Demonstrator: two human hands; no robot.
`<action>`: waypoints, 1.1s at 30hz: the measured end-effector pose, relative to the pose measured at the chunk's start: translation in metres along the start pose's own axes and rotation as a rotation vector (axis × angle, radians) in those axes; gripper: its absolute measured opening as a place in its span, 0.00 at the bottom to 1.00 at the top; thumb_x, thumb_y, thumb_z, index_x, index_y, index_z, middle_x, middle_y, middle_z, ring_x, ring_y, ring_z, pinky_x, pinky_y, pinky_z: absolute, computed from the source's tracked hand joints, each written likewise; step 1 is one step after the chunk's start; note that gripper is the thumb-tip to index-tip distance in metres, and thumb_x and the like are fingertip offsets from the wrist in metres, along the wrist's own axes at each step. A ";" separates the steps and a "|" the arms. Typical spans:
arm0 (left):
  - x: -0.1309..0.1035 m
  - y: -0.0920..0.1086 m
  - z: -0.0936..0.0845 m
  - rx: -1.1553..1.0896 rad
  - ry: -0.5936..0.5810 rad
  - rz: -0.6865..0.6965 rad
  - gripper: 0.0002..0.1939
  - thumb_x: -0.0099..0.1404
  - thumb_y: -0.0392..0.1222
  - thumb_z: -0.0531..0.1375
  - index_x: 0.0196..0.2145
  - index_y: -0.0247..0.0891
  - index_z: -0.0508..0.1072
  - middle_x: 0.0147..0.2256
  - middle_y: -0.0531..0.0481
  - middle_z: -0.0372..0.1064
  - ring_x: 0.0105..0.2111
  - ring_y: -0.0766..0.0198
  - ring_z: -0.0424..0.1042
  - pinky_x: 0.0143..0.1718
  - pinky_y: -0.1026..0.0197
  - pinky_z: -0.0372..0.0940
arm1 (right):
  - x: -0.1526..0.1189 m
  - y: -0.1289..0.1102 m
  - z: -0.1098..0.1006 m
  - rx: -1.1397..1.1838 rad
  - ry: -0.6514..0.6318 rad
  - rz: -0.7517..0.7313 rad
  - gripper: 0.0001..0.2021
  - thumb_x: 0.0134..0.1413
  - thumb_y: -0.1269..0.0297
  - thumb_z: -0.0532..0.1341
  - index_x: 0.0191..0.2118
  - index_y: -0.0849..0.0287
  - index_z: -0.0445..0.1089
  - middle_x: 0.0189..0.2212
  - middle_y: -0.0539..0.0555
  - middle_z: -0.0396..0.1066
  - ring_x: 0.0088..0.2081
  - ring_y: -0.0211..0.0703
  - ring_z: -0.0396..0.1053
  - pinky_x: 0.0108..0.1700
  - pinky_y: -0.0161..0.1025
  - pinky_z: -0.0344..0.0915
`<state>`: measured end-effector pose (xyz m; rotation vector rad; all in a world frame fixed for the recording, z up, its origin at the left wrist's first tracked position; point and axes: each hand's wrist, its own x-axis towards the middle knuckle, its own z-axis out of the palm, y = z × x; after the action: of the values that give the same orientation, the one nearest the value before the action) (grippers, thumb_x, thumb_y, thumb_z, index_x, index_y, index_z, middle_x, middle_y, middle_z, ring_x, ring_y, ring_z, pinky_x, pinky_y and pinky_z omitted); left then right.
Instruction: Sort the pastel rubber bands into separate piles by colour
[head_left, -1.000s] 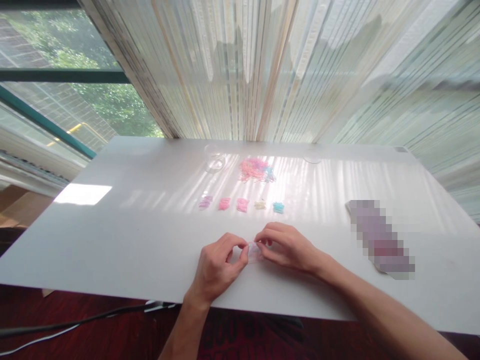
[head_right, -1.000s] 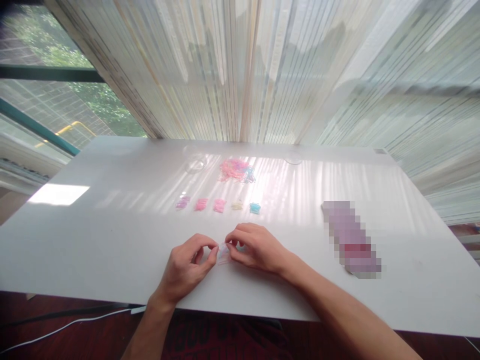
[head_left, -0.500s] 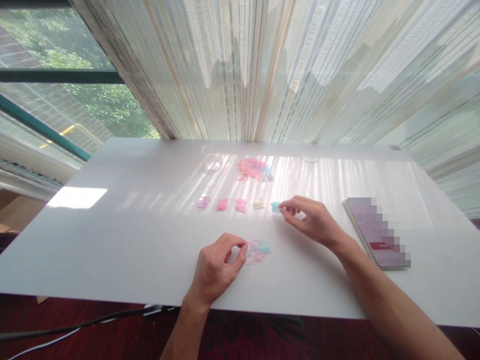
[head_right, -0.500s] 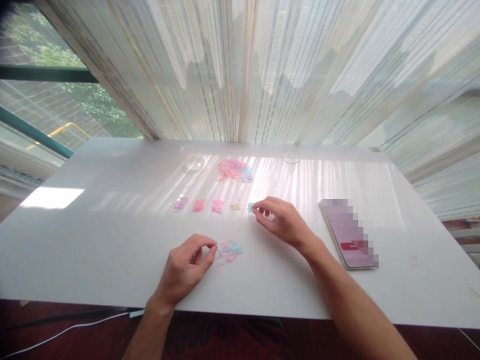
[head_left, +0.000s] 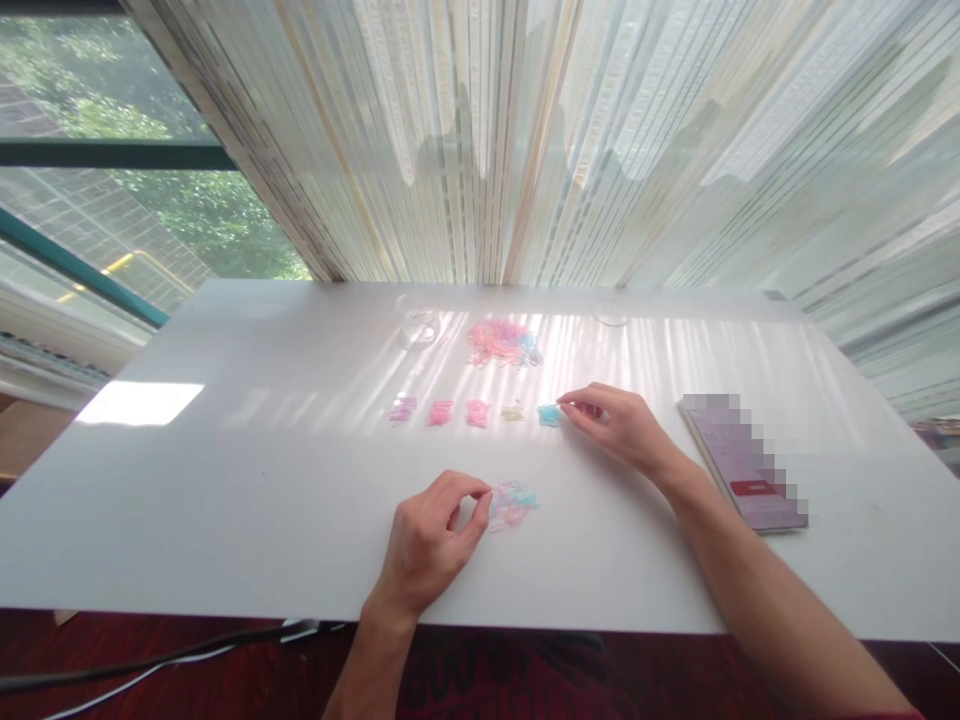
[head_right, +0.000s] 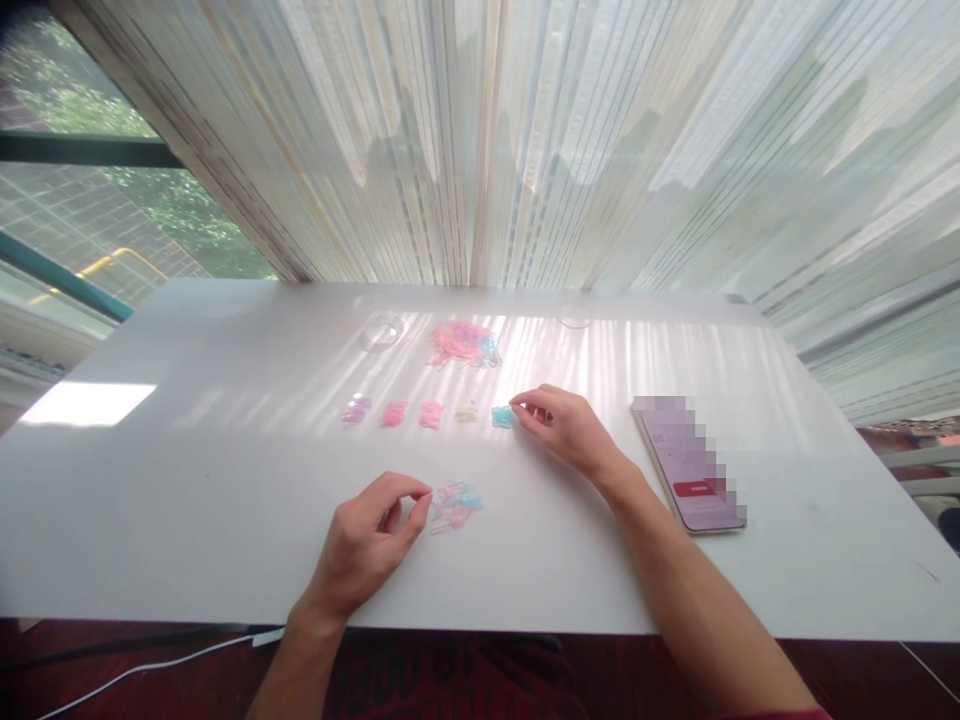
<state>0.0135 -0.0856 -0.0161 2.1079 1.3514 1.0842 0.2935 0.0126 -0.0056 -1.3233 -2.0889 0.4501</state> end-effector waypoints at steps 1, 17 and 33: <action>0.000 0.000 0.000 0.001 -0.001 -0.001 0.04 0.71 0.36 0.59 0.37 0.39 0.74 0.34 0.52 0.74 0.21 0.71 0.59 0.25 0.67 0.61 | 0.000 0.002 0.002 0.001 0.003 0.008 0.11 0.66 0.59 0.59 0.39 0.56 0.78 0.29 0.52 0.73 0.26 0.38 0.66 0.31 0.37 0.67; -0.001 -0.001 0.000 -0.008 -0.021 -0.005 0.03 0.71 0.36 0.59 0.38 0.40 0.74 0.34 0.52 0.74 0.22 0.70 0.59 0.26 0.66 0.61 | 0.002 0.000 0.009 0.039 0.061 0.071 0.14 0.67 0.55 0.59 0.41 0.55 0.80 0.26 0.51 0.71 0.24 0.38 0.63 0.29 0.37 0.65; -0.001 -0.001 -0.001 -0.001 -0.030 -0.011 0.04 0.71 0.36 0.59 0.38 0.40 0.74 0.34 0.52 0.75 0.21 0.70 0.59 0.26 0.66 0.61 | 0.000 0.001 0.007 -0.036 -0.020 0.079 0.12 0.64 0.66 0.57 0.42 0.55 0.79 0.29 0.52 0.72 0.27 0.40 0.66 0.33 0.38 0.66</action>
<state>0.0122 -0.0860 -0.0167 2.1048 1.3471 1.0442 0.2891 0.0133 -0.0112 -1.4312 -2.0753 0.4634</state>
